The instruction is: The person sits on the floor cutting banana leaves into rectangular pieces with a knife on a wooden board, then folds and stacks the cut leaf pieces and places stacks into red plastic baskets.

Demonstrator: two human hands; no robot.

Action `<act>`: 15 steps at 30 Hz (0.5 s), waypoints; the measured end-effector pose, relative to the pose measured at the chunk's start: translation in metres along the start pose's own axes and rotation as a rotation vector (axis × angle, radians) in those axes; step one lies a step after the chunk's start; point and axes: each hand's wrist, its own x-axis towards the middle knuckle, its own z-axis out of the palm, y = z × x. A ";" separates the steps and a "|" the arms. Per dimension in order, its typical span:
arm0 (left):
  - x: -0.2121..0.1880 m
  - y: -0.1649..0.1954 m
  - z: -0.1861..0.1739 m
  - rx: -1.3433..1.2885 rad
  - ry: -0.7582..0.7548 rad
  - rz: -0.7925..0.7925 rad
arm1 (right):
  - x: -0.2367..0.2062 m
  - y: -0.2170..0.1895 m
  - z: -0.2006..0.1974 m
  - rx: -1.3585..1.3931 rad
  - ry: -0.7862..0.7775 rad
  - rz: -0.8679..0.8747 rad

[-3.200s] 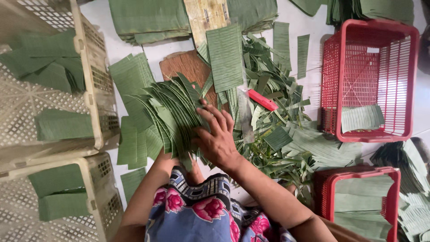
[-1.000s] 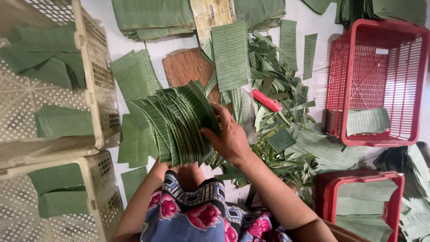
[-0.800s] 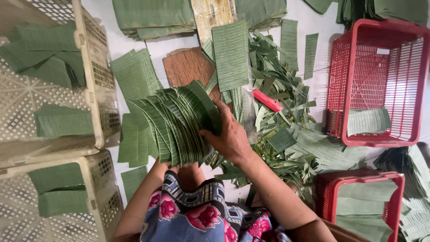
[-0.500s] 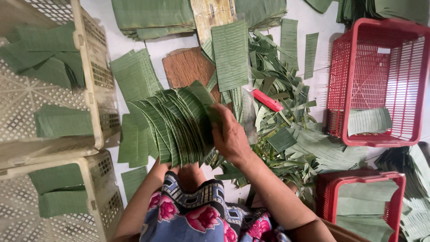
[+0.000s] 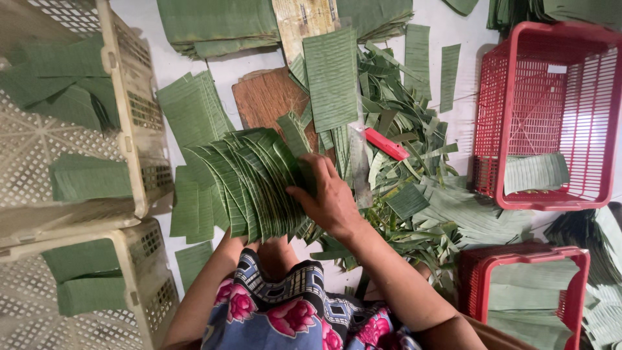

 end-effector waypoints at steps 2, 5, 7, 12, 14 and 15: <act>0.000 0.000 0.001 0.001 0.002 0.001 | 0.001 0.000 0.001 -0.022 0.009 -0.021; -0.001 0.001 0.003 0.006 0.008 0.000 | 0.001 0.000 0.003 -0.061 -0.003 0.004; -0.002 0.002 0.004 0.013 0.007 0.004 | 0.001 0.002 0.003 -0.079 -0.001 0.027; -0.001 0.002 0.001 0.022 0.022 -0.007 | 0.002 0.007 0.009 -0.167 0.094 0.025; 0.002 0.000 -0.001 0.037 0.028 -0.014 | 0.002 0.005 0.010 -0.235 0.201 -0.081; 0.002 -0.001 -0.001 0.045 0.033 -0.018 | 0.002 0.004 0.009 -0.269 0.253 -0.135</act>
